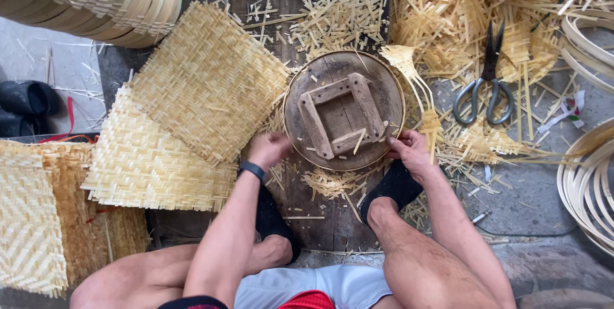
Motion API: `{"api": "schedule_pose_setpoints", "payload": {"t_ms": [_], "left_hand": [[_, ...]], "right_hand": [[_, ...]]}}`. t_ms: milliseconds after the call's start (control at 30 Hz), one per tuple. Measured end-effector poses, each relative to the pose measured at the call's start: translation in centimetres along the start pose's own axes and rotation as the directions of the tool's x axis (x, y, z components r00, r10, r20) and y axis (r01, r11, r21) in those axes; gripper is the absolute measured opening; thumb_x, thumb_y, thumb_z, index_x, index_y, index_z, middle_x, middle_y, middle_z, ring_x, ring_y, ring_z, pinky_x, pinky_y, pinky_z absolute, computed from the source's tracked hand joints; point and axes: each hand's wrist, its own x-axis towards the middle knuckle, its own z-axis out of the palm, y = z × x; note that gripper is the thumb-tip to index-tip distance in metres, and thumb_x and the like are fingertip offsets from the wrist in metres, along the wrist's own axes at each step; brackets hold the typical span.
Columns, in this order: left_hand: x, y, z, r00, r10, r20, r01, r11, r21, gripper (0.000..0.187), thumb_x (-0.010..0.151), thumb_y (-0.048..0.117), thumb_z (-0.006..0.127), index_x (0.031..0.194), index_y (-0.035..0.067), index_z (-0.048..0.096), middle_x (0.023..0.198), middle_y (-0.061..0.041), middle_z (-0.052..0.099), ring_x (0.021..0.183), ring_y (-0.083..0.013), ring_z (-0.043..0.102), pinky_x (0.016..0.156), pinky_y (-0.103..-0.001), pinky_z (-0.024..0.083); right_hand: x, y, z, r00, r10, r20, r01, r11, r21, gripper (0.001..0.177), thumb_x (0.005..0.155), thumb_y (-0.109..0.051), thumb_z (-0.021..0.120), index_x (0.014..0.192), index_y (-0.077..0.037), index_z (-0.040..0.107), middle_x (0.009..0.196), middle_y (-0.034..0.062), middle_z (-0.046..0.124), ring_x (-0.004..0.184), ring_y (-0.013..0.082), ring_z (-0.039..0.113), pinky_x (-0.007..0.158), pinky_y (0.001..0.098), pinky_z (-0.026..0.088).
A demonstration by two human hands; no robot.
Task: The person sits on the floor and repeatedly assembles round bamboo trays. They place a woven bamboo mat over a circular frame, press it down, and then use a wooden mold and shears to trim the excess material around the edges. The finished trays are stacked nearby.
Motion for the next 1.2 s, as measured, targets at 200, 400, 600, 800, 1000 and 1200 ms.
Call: {"api": "schedule_pose_setpoints", "payload": {"t_ms": [200, 400, 600, 800, 1000, 1200], "left_hand": [[-3.1, -7.9, 10.2, 0.971, 0.019, 0.237, 0.094, 0.886, -0.454, 0.027, 0.084, 0.012, 0.082, 0.102, -0.002, 0.068, 0.083, -0.01, 0.076, 0.067, -0.0153, 0.07, 0.057, -0.027, 0.051], [-2.2, -10.4, 12.9, 0.997, -0.011, 0.076, 0.045, 0.885, -0.464, 0.024, 0.087, 0.014, 0.081, 0.101, -0.002, 0.068, 0.077, -0.008, 0.072, 0.06, -0.0118, 0.061, 0.056, -0.026, 0.046], [-3.4, -8.7, 12.2, 0.998, -0.037, 0.052, 0.056, 0.893, -0.447, 0.024, 0.085, 0.012, 0.082, 0.1, -0.002, 0.068, 0.076, -0.007, 0.072, 0.061, -0.0118, 0.065, 0.056, -0.026, 0.048], [-3.4, -5.5, 9.8, 0.992, -0.108, 0.071, 0.126, 0.681, -0.721, 0.022, 0.087, 0.018, 0.078, 0.102, 0.01, 0.064, 0.078, 0.001, 0.068, 0.059, -0.0089, 0.061, 0.051, -0.024, 0.043], [-3.0, -6.3, 8.7, 0.99, -0.077, 0.115, 0.136, 0.722, -0.678, 0.028, 0.086, 0.023, 0.084, 0.098, 0.004, 0.067, 0.074, 0.001, 0.061, 0.057, -0.0084, 0.051, 0.051, -0.024, 0.042], [-7.3, 0.9, 4.2, 0.867, 0.394, -0.306, -0.443, 0.889, -0.112, 0.033, 0.085, 0.028, 0.086, 0.093, 0.004, 0.065, 0.081, -0.001, 0.066, 0.066, -0.0087, 0.057, 0.058, -0.025, 0.05]], "right_hand": [[1.3, 1.0, -1.2, 0.998, 0.07, -0.003, -0.069, 0.995, 0.078, 0.021, 0.088, -0.01, 0.076, 0.104, 0.001, 0.067, 0.091, 0.0074, 0.071, 0.079, 0.0181, 0.07, 0.07, 0.0344, 0.065], [2.7, 3.5, -1.7, 0.999, 0.04, 0.008, -0.04, 0.975, 0.22, 0.025, 0.085, -0.009, 0.081, 0.1, 0.003, 0.064, 0.092, 0.0092, 0.07, 0.077, 0.0211, 0.071, 0.066, 0.0374, 0.066], [-0.5, -1.1, 0.8, 0.985, 0.046, -0.165, -0.052, 0.998, -0.029, 0.028, 0.086, -0.01, 0.079, 0.11, 0.001, 0.069, 0.097, 0.0109, 0.074, 0.081, 0.022, 0.074, 0.068, 0.0355, 0.067], [-5.9, -16.5, 0.1, 0.984, -0.175, -0.04, 0.179, 0.976, 0.126, 0.05, 0.101, -0.024, 0.06, 0.145, -0.012, 0.04, 0.119, 0.016, 0.065, 0.084, 0.0348, 0.073, 0.06, 0.0467, 0.063], [-7.6, -25.0, -6.3, 0.79, -0.436, -0.432, 0.564, 0.24, 0.79, 0.081, 0.1, -0.063, 0.029, 0.151, -0.002, 0.036, 0.127, 0.0191, 0.063, 0.121, 0.0321, 0.061, 0.11, 0.0439, 0.05], [-6.4, -14.6, -0.8, 0.867, -0.433, -0.245, 0.426, 0.901, -0.085, 0.027, 0.104, -0.031, 0.059, 0.109, -0.008, 0.072, 0.088, 0.0105, 0.073, 0.074, 0.0148, 0.067, 0.066, 0.0307, 0.06]]}}
